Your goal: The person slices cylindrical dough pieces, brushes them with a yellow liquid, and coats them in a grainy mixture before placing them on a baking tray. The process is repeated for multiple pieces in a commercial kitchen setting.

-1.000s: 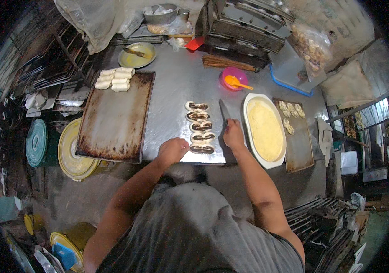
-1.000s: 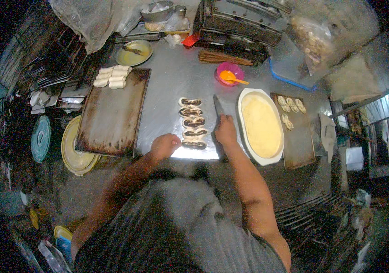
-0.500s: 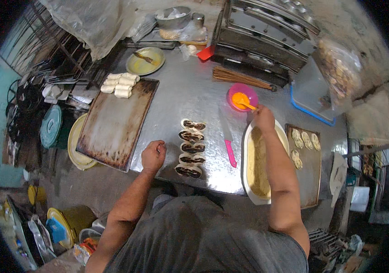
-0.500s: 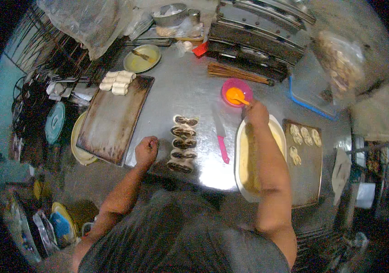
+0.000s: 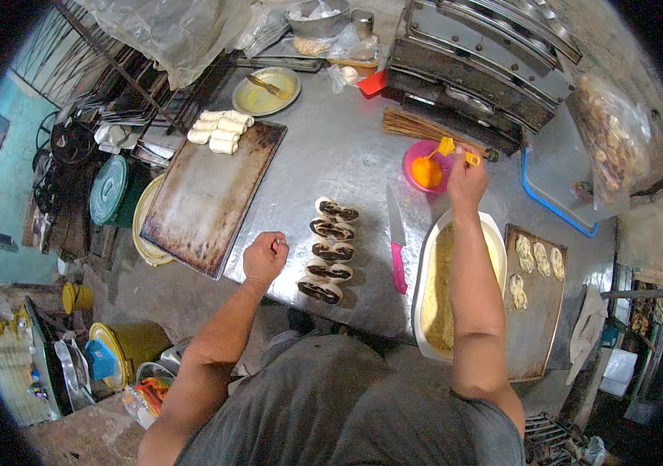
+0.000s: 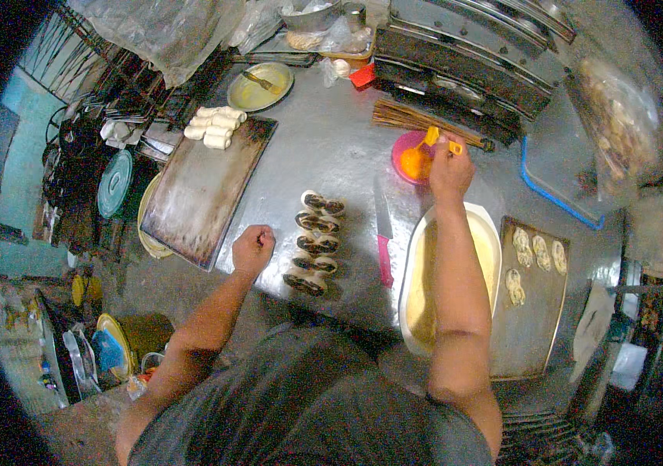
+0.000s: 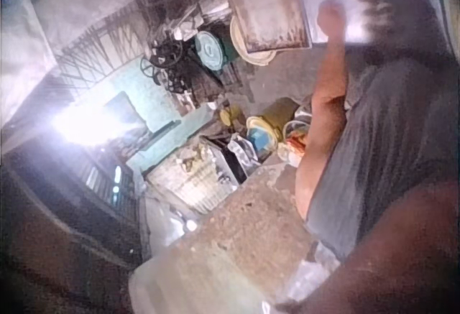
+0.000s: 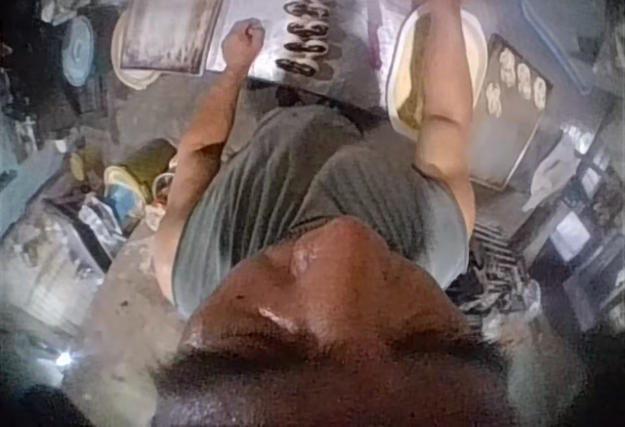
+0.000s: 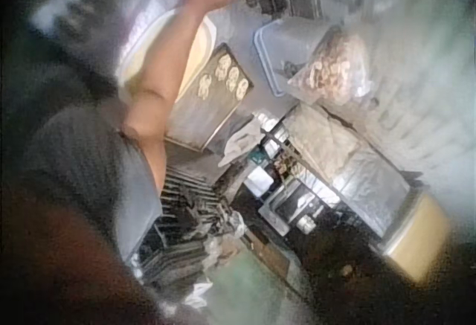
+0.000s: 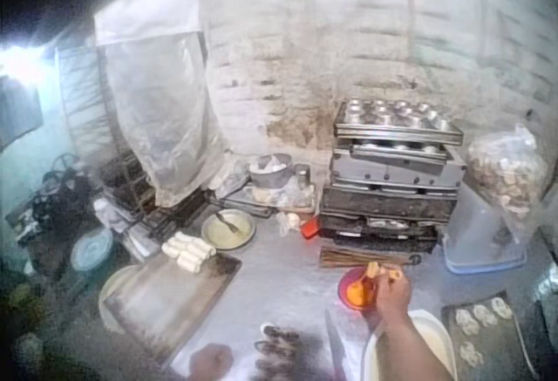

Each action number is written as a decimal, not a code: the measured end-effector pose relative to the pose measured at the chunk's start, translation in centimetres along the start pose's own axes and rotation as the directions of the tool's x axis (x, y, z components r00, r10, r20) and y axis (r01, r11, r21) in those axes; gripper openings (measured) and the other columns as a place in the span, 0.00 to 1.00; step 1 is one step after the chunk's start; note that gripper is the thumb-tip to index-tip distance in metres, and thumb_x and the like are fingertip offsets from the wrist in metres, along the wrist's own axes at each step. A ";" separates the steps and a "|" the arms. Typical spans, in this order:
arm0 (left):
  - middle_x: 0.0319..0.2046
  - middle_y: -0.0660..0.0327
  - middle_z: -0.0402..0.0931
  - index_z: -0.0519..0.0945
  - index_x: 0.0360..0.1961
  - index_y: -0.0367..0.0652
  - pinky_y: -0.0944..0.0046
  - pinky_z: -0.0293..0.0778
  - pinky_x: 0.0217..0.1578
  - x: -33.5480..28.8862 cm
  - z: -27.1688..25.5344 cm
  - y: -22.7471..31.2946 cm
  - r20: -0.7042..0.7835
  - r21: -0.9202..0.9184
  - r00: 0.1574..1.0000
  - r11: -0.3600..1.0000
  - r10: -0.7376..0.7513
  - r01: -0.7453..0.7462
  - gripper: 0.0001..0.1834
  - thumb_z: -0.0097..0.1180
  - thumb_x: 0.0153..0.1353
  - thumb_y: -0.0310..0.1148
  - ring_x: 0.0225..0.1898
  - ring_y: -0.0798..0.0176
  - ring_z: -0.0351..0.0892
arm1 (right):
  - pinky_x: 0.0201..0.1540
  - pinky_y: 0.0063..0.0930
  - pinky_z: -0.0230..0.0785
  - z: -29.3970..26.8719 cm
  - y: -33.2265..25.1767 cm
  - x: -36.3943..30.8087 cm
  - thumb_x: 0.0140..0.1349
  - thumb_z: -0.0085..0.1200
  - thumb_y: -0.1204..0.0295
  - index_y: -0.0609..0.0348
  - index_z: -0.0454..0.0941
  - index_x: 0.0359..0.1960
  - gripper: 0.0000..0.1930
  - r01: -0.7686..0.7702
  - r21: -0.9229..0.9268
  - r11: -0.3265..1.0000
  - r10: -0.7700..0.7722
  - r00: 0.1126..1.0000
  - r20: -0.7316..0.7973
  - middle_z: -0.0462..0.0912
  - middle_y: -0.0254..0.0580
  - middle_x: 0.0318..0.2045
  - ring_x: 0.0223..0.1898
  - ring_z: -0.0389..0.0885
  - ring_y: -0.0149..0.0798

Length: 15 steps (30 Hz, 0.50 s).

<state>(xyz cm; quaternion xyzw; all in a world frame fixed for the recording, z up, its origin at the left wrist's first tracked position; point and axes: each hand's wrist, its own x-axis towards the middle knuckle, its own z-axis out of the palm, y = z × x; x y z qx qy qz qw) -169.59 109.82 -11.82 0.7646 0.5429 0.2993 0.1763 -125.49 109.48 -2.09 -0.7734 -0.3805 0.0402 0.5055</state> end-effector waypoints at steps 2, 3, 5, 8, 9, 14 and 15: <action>0.29 0.59 0.81 0.85 0.37 0.49 0.56 0.79 0.31 0.0 0.0 0.0 0.008 -0.004 1.000 1.000 -0.011 0.011 0.06 0.62 0.59 0.36 0.25 0.56 0.81 | 0.46 0.43 0.77 -0.4 0.7 -0.3 0.70 0.54 0.59 0.53 0.84 0.48 0.15 0.034 -0.059 0.998 -0.032 0.999 0.037 0.88 0.53 0.38 0.41 0.88 0.52; 0.29 0.59 0.81 0.85 0.37 0.49 0.56 0.79 0.31 0.0 0.1 0.2 0.019 -0.012 1.000 1.000 -0.009 0.009 0.06 0.62 0.59 0.36 0.26 0.56 0.82 | 0.46 0.42 0.77 -0.4 2.7 -0.6 0.70 0.55 0.59 0.53 0.84 0.48 0.15 0.074 -0.168 0.983 -0.059 0.994 0.090 0.88 0.52 0.38 0.41 0.88 0.50; 0.29 0.59 0.81 0.85 0.37 0.49 0.56 0.79 0.31 0.7 -0.1 0.2 0.007 -0.015 1.000 1.000 0.010 -0.010 0.06 0.62 0.59 0.36 0.26 0.56 0.82 | 0.46 0.39 0.77 -0.3 2.8 -0.2 0.70 0.55 0.59 0.53 0.84 0.49 0.15 0.082 -0.130 0.988 -0.077 0.996 0.049 0.88 0.49 0.38 0.40 0.88 0.45; 0.31 0.59 0.82 0.85 0.37 0.49 0.55 0.79 0.32 -0.3 -0.5 -0.2 0.021 -0.014 0.999 1.000 0.025 -0.025 0.07 0.62 0.58 0.36 0.28 0.55 0.83 | 0.45 0.36 0.77 -0.7 2.9 -1.4 0.70 0.56 0.60 0.54 0.84 0.49 0.15 0.046 0.069 0.997 -0.041 0.997 -0.071 0.88 0.44 0.36 0.38 0.86 0.40; 0.31 0.58 0.82 0.85 0.37 0.49 0.54 0.79 0.33 0.2 -0.3 0.2 0.038 -0.022 0.999 0.999 0.026 -0.025 0.07 0.62 0.58 0.36 0.29 0.54 0.83 | 0.42 0.35 0.76 -0.8 5.3 -1.2 0.71 0.55 0.60 0.55 0.83 0.50 0.15 0.084 -0.008 0.996 -0.084 0.996 -0.024 0.87 0.40 0.34 0.35 0.85 0.39; 0.34 0.56 0.83 0.86 0.38 0.49 0.51 0.80 0.36 -0.2 -0.3 -1.1 0.078 -0.001 0.997 1.000 0.012 -0.012 0.08 0.61 0.59 0.37 0.33 0.49 0.84 | 0.29 0.31 0.70 -1.3 5.4 -2.4 0.74 0.53 0.61 0.51 0.80 0.46 0.10 -0.445 0.737 0.509 0.588 0.805 0.080 0.81 0.31 0.27 0.24 0.76 0.30; 0.35 0.56 0.84 0.86 0.39 0.49 0.51 0.80 0.38 0.1 -0.4 -0.9 0.106 0.006 0.994 1.000 0.001 -0.001 0.09 0.61 0.60 0.38 0.34 0.48 0.84 | 0.26 0.29 0.67 -1.6 5.6 -3.1 0.74 0.52 0.60 0.51 0.79 0.43 0.10 -0.457 0.820 0.343 0.623 0.764 0.165 0.80 0.30 0.26 0.22 0.74 0.29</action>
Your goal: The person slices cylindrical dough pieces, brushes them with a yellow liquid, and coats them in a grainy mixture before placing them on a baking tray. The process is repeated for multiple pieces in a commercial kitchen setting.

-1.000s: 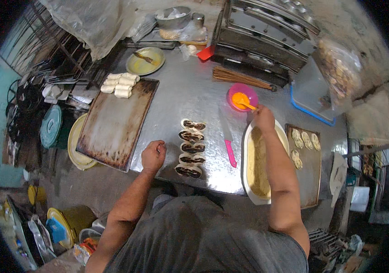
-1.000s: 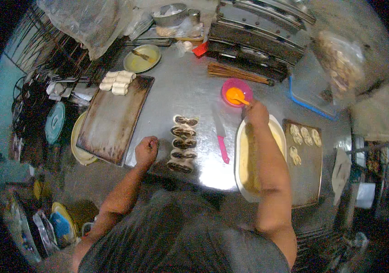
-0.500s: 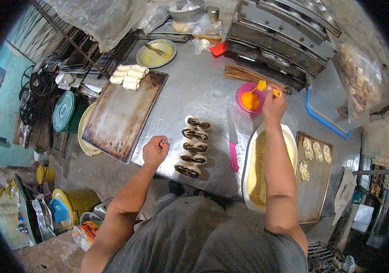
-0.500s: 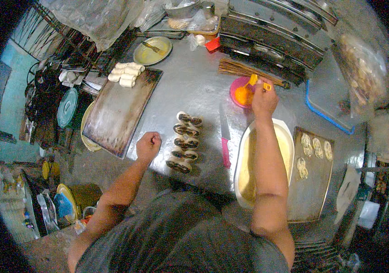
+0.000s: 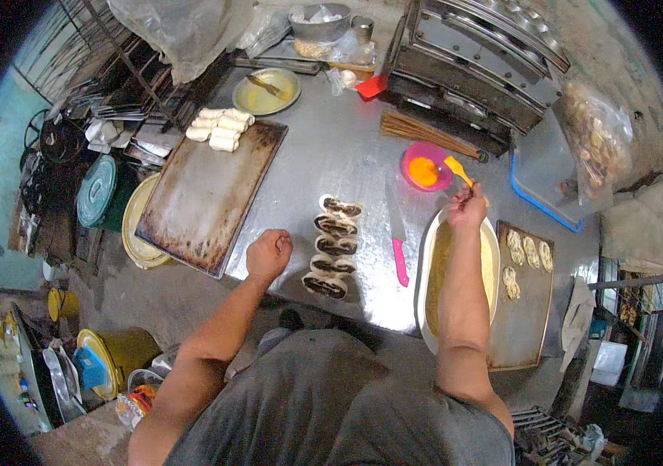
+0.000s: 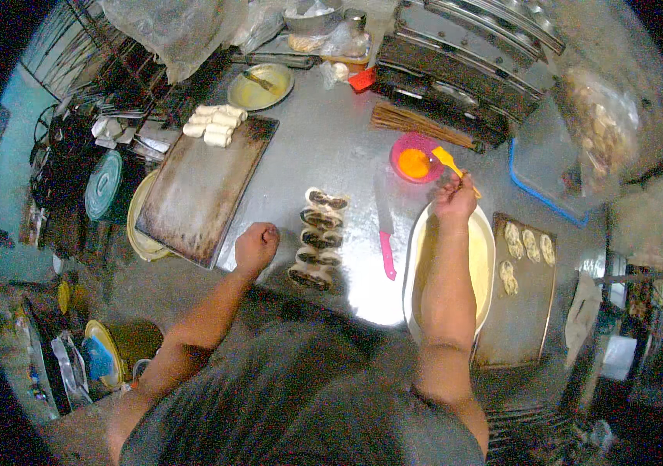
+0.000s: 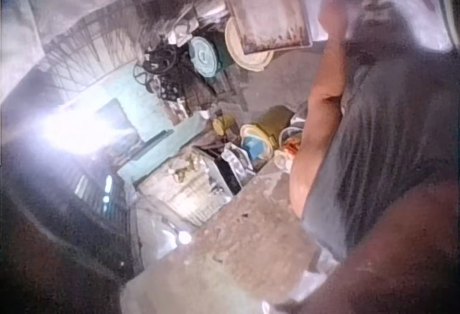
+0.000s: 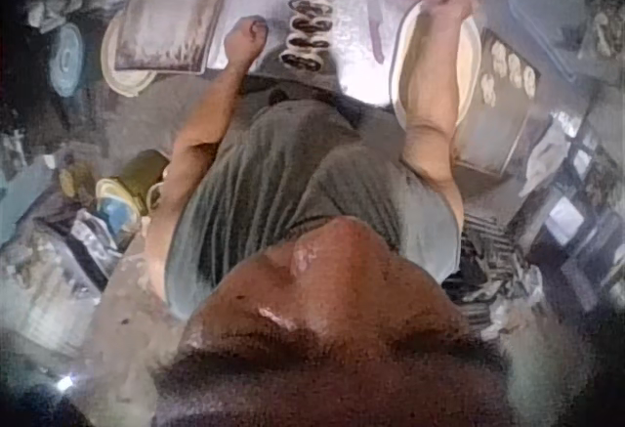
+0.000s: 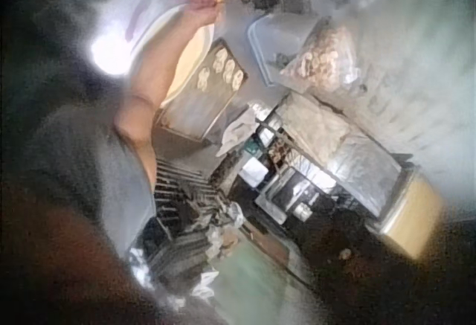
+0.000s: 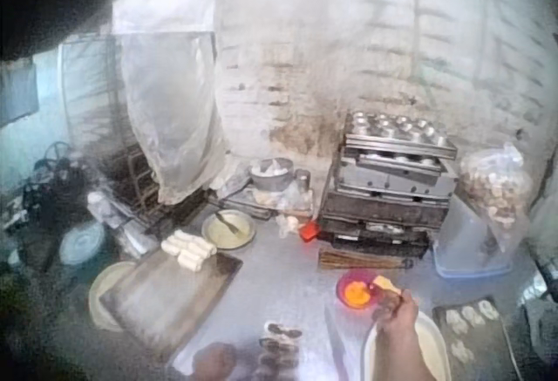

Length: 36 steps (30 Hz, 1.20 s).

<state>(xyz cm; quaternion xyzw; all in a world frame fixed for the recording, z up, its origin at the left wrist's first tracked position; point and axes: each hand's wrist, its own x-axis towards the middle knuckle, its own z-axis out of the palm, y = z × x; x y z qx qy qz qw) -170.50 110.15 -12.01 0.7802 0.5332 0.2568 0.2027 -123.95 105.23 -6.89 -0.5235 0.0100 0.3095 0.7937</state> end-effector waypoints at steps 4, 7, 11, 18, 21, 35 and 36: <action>0.39 0.56 0.85 0.86 0.40 0.49 0.51 0.80 0.42 0.1 -1.5 1.3 0.082 -0.059 0.995 0.996 -0.059 0.064 0.09 0.60 0.62 0.39 0.39 0.47 0.85 | 0.21 0.24 0.60 -0.4 2.4 -2.8 0.76 0.47 0.56 0.48 0.76 0.37 0.14 -0.328 0.336 0.883 0.292 0.944 0.155 0.77 0.25 0.23 0.19 0.69 0.26; 0.41 0.56 0.85 0.86 0.41 0.50 0.52 0.81 0.44 -0.2 -1.7 1.2 0.125 -0.104 0.981 0.982 -0.147 0.160 0.10 0.61 0.62 0.39 0.41 0.48 0.86 | 0.20 0.22 0.61 0.8 6.2 -9.0 0.76 0.48 0.57 0.48 0.78 0.41 0.12 -0.472 0.184 0.862 0.423 0.870 0.254 0.77 0.26 0.25 0.19 0.69 0.26; 0.40 0.56 0.85 0.85 0.43 0.50 0.53 0.81 0.43 -0.2 -1.0 0.0 0.140 -0.159 0.985 0.980 -0.096 0.118 0.10 0.63 0.61 0.38 0.40 0.49 0.86 | 0.17 0.21 0.60 4.7 10.2 -16.0 0.75 0.51 0.62 0.51 0.78 0.51 0.10 -0.321 -0.193 0.927 0.363 0.895 0.260 0.80 0.32 0.28 0.18 0.70 0.26; 0.35 0.56 0.85 0.84 0.41 0.52 0.54 0.82 0.40 -0.1 0.7 -1.8 0.051 -0.130 0.999 0.991 -0.016 0.022 0.10 0.65 0.59 0.38 0.37 0.50 0.87 | 0.16 0.22 0.59 7.2 12.7 -16.7 0.73 0.54 0.66 0.56 0.79 0.48 0.09 -0.049 -0.442 0.896 0.174 0.953 0.246 0.80 0.33 0.28 0.17 0.69 0.25; 0.35 0.56 0.85 0.84 0.41 0.51 0.53 0.82 0.40 -0.3 0.5 -1.6 0.012 -0.233 1.000 0.972 0.017 -0.014 0.10 0.65 0.59 0.38 0.37 0.50 0.87 | 0.19 0.20 0.61 4.2 10.8 -15.3 0.72 0.54 0.66 0.56 0.80 0.46 0.09 0.115 -0.528 0.841 0.015 0.972 0.235 0.80 0.32 0.28 0.19 0.70 0.24; 0.41 0.53 0.85 0.86 0.42 0.49 0.51 0.80 0.46 0.5 -2.1 2.2 0.185 -0.038 0.960 0.974 -0.211 0.221 0.11 0.61 0.62 0.40 0.42 0.47 0.86 | 0.45 0.47 0.75 3.1 6.9 -9.0 0.67 0.56 0.60 0.63 0.83 0.41 0.17 0.466 -0.825 0.321 -0.404 0.855 0.326 0.88 0.54 0.36 0.40 0.87 0.54; 0.40 0.54 0.85 0.86 0.41 0.49 0.51 0.80 0.45 0.5 -1.9 2.1 0.170 -0.009 0.962 0.976 -0.212 0.217 0.10 0.61 0.62 0.40 0.41 0.48 0.86 | 0.45 0.48 0.75 3.3 5.2 -7.6 0.67 0.56 0.59 0.63 0.83 0.41 0.17 0.486 -0.808 0.333 -0.470 0.828 0.304 0.87 0.55 0.37 0.41 0.87 0.56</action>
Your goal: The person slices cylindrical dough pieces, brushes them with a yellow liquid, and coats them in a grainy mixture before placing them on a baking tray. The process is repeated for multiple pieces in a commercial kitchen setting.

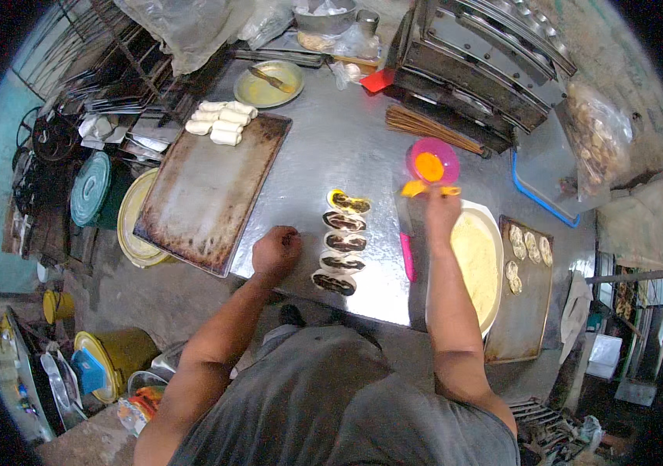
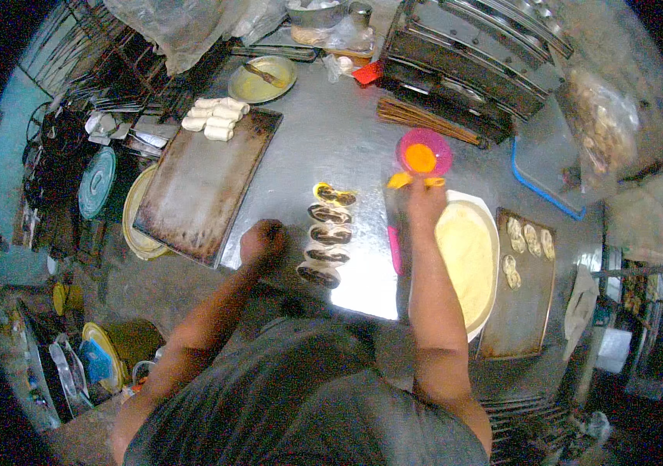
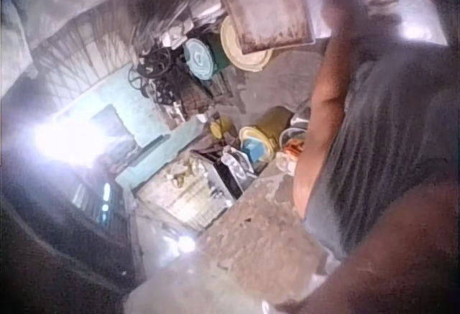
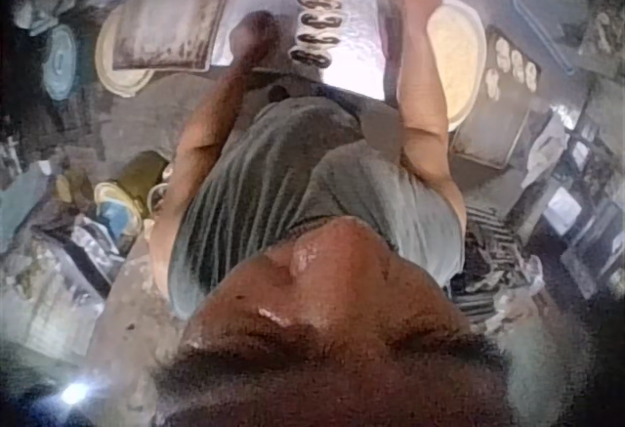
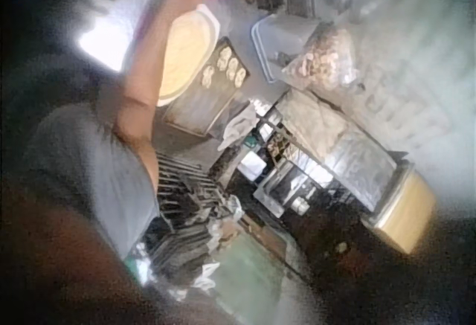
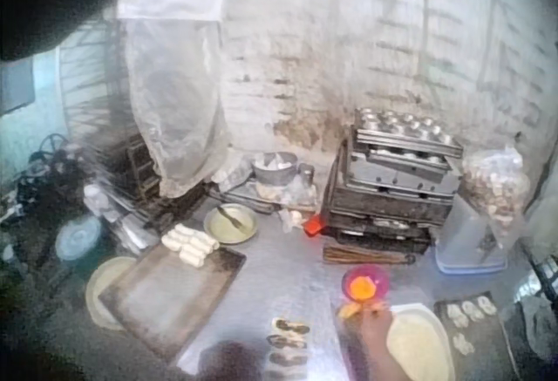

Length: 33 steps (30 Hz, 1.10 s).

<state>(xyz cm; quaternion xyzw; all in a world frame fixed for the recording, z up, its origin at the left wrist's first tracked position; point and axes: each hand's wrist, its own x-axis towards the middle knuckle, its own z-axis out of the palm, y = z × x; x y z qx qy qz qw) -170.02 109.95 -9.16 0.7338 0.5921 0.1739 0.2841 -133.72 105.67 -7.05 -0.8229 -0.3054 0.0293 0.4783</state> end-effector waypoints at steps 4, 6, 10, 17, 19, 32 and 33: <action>0.35 0.57 0.84 0.86 0.39 0.50 0.53 0.81 0.39 0.6 1.1 -1.4 -0.054 0.022 0.991 0.992 0.124 -0.122 0.08 0.61 0.60 0.38 0.34 0.51 0.85 | 0.46 0.47 0.75 -1.1 3.0 7.7 0.68 0.55 0.59 0.64 0.84 0.42 0.18 0.036 -0.007 0.999 -0.036 0.999 -0.032 0.87 0.58 0.37 0.42 0.87 0.56; 0.32 0.59 0.83 0.86 0.38 0.50 0.54 0.80 0.37 0.7 1.7 -2.1 -0.112 0.006 0.976 0.983 0.185 -0.186 0.08 0.61 0.60 0.38 0.32 0.53 0.84 | 0.46 0.44 0.76 -0.1 3.6 8.3 0.69 0.55 0.59 0.64 0.84 0.42 0.18 0.072 -0.112 0.991 -0.069 0.997 0.028 0.87 0.56 0.37 0.42 0.87 0.53; 0.31 0.60 0.82 0.85 0.37 0.50 0.54 0.80 0.35 0.5 2.0 -3.1 -0.150 -0.015 0.969 0.980 0.195 -0.200 0.08 0.62 0.59 0.38 0.30 0.54 0.83 | 0.46 0.37 0.78 -0.1 3.3 7.6 0.70 0.56 0.62 0.61 0.84 0.45 0.14 0.138 0.037 0.990 -0.138 0.990 -0.002 0.88 0.48 0.38 0.40 0.87 0.45; 0.36 0.58 0.84 0.86 0.40 0.51 0.53 0.81 0.39 0.5 1.0 -2.1 -0.053 0.004 0.989 0.991 0.137 -0.137 0.09 0.62 0.60 0.38 0.36 0.52 0.86 | 0.24 0.27 0.70 -2.2 5.5 7.6 0.74 0.51 0.64 0.54 0.80 0.41 0.09 -0.437 0.800 0.412 0.517 0.835 0.189 0.80 0.33 0.27 0.23 0.76 0.29; 0.37 0.57 0.85 0.86 0.41 0.51 0.53 0.81 0.41 0.2 0.9 -1.9 -0.050 -0.074 0.991 0.989 0.125 -0.128 0.10 0.63 0.60 0.39 0.38 0.51 0.86 | 0.19 0.23 0.63 -3.5 5.2 6.9 0.74 0.49 0.63 0.52 0.77 0.37 0.10 -0.475 0.876 0.083 0.557 0.751 0.355 0.76 0.29 0.24 0.19 0.70 0.26; 0.36 0.56 0.84 0.84 0.40 0.50 0.51 0.80 0.40 0.4 1.3 -2.6 -0.104 -0.078 0.956 0.956 0.275 -0.283 0.09 0.62 0.60 0.37 0.36 0.49 0.85 | 0.17 0.20 0.62 1.9 -6.7 -13.4 0.73 0.53 0.67 0.57 0.78 0.48 0.09 -0.628 0.509 0.589 0.273 0.747 0.606 0.80 0.33 0.26 0.18 0.70 0.23; 0.36 0.56 0.84 0.84 0.40 0.50 0.51 0.80 0.40 0.3 1.2 -2.8 -0.101 -0.099 0.959 0.956 0.266 -0.276 0.09 0.62 0.60 0.37 0.36 0.49 0.85 | 0.19 0.20 0.63 2.6 -7.2 -13.7 0.73 0.54 0.67 0.58 0.79 0.47 0.09 -0.590 0.485 0.646 0.268 0.770 0.579 0.80 0.33 0.26 0.19 0.71 0.24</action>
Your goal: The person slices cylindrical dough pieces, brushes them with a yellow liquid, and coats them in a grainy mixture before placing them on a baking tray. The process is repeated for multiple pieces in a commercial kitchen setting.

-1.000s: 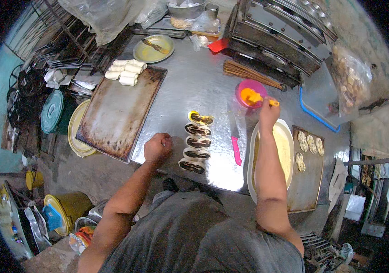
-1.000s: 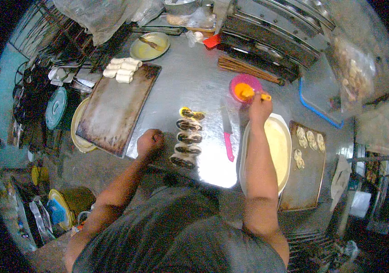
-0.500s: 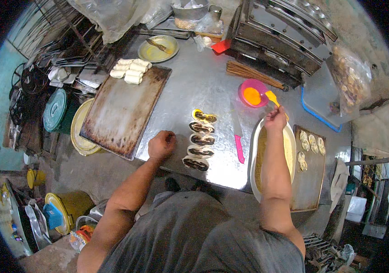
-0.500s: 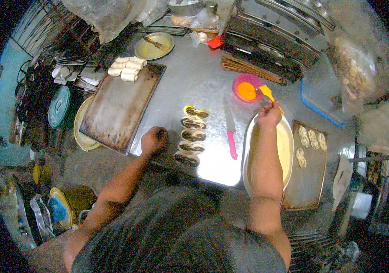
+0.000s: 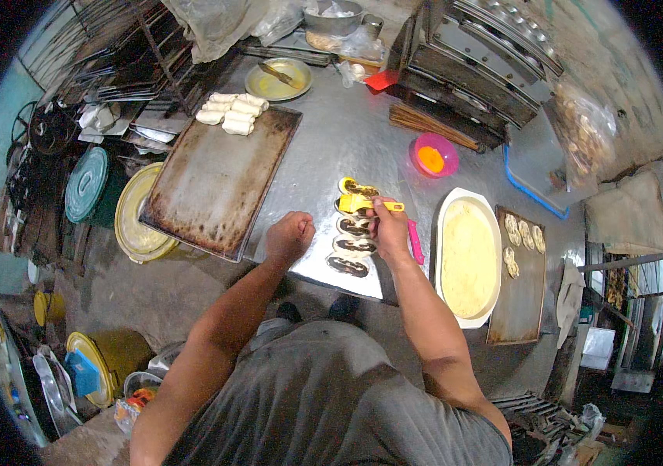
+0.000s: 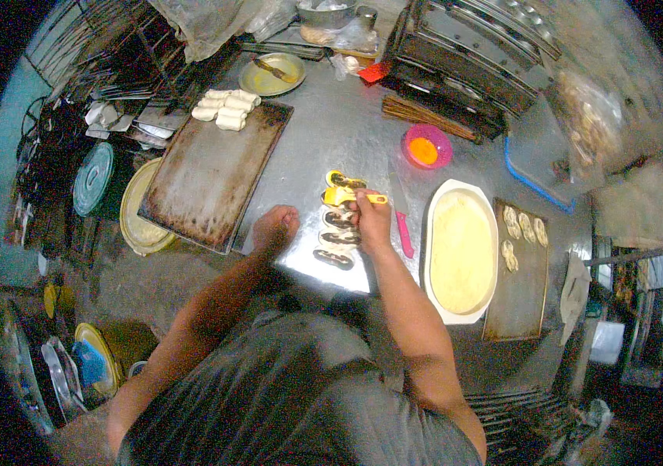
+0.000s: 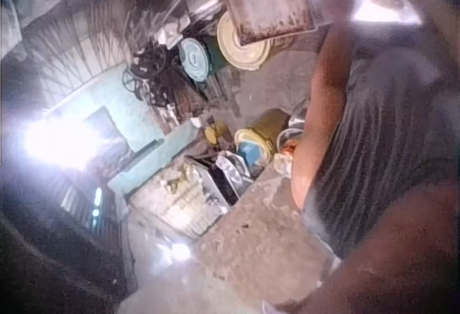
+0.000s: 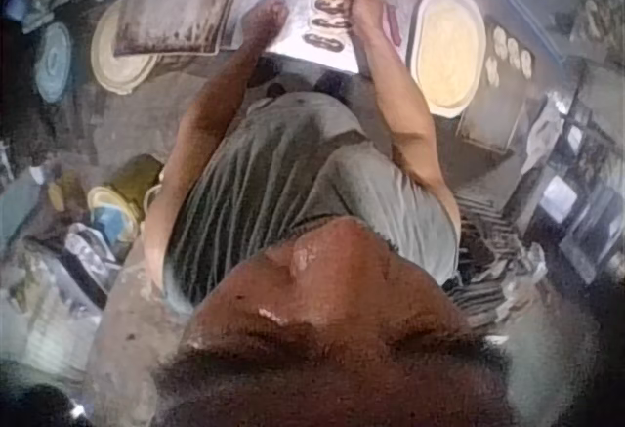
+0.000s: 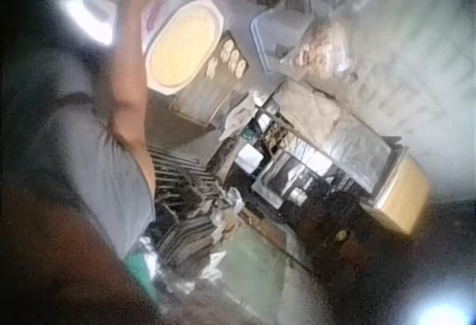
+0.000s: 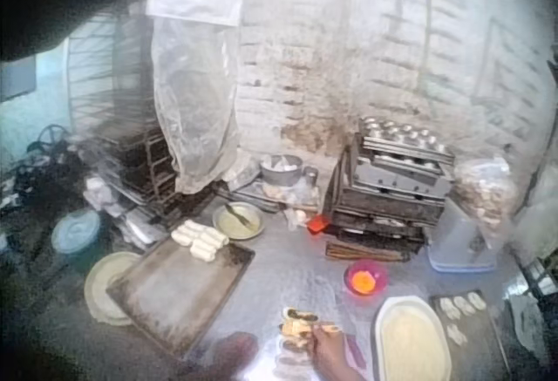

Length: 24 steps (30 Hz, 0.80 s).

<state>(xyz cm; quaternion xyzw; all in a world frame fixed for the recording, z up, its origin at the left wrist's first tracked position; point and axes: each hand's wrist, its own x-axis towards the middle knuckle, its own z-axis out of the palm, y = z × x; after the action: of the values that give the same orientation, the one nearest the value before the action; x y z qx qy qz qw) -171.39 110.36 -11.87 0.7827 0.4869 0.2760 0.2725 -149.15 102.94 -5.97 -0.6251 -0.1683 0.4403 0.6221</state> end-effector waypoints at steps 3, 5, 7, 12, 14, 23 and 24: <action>0.37 0.56 0.84 0.84 0.40 0.49 0.51 0.80 0.40 -0.2 0.0 -0.4 -0.007 -0.049 1.000 0.999 0.000 0.000 0.08 0.62 0.60 0.37 0.37 0.49 0.85 | 0.21 0.21 0.65 -0.9 0.8 1.0 0.73 0.54 0.68 0.60 0.78 0.47 0.09 0.033 -0.086 0.996 -0.041 0.995 -0.094 0.80 0.33 0.26 0.20 0.72 0.25; 0.37 0.56 0.84 0.85 0.40 0.49 0.52 0.80 0.40 -0.2 0.3 -0.7 -0.032 -0.068 0.999 0.997 0.027 -0.030 0.09 0.62 0.60 0.36 0.37 0.48 0.85 | 0.23 0.21 0.66 -3.7 1.1 1.7 0.73 0.54 0.67 0.59 0.79 0.47 0.09 0.118 -0.199 0.973 -0.143 0.983 -0.116 0.79 0.32 0.26 0.21 0.73 0.25; 0.38 0.56 0.84 0.85 0.41 0.49 0.52 0.80 0.41 -0.1 0.2 -0.4 0.011 -0.053 1.000 0.998 -0.016 0.017 0.09 0.62 0.60 0.36 0.38 0.48 0.85 | 0.22 0.19 0.64 -6.2 0.7 1.6 0.73 0.54 0.68 0.56 0.79 0.47 0.08 0.122 -0.259 0.958 -0.164 0.975 -0.148 0.78 0.30 0.26 0.21 0.72 0.23; 0.40 0.56 0.85 0.85 0.42 0.50 0.52 0.80 0.43 -0.2 0.5 -0.7 -0.018 0.007 0.999 0.999 -0.031 0.031 0.10 0.62 0.61 0.38 0.40 0.47 0.85 | 0.24 0.20 0.67 -1.8 -1.0 0.6 0.73 0.55 0.68 0.56 0.80 0.47 0.07 0.118 -0.132 0.984 -0.126 0.991 -0.049 0.79 0.30 0.28 0.24 0.73 0.24; 0.41 0.56 0.85 0.85 0.42 0.50 0.52 0.81 0.44 0.0 0.5 0.0 0.002 0.078 0.998 0.995 -0.056 0.056 0.11 0.62 0.61 0.39 0.41 0.47 0.86 | 0.25 0.21 0.67 -0.6 1.2 2.0 0.72 0.56 0.69 0.57 0.81 0.45 0.07 0.191 -0.233 0.953 -0.178 0.981 0.079 0.80 0.31 0.27 0.24 0.74 0.24; 0.38 0.54 0.85 0.86 0.39 0.48 0.52 0.80 0.40 0.3 -0.3 2.1 0.031 0.077 0.991 0.989 -0.132 0.129 0.10 0.62 0.61 0.40 0.37 0.49 0.86 | 0.26 0.22 0.67 -7.9 -0.6 3.0 0.71 0.57 0.70 0.59 0.83 0.45 0.08 0.206 -0.378 0.902 -0.114 0.961 0.252 0.80 0.31 0.26 0.24 0.73 0.24; 0.38 0.54 0.85 0.86 0.39 0.48 0.52 0.80 0.39 0.5 -0.3 1.9 0.022 0.105 0.995 0.990 -0.100 0.098 0.10 0.62 0.61 0.39 0.37 0.49 0.86 | 0.26 0.22 0.67 -7.5 -0.4 3.3 0.71 0.57 0.70 0.60 0.83 0.44 0.08 0.226 -0.415 0.881 -0.115 0.954 0.275 0.80 0.31 0.27 0.24 0.73 0.24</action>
<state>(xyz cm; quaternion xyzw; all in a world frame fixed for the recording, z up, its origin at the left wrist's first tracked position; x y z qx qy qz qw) -170.27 110.20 -10.27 0.7742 0.5351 0.2259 0.2513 -141.45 100.80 -7.91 -0.6737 -0.3933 0.4067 0.4754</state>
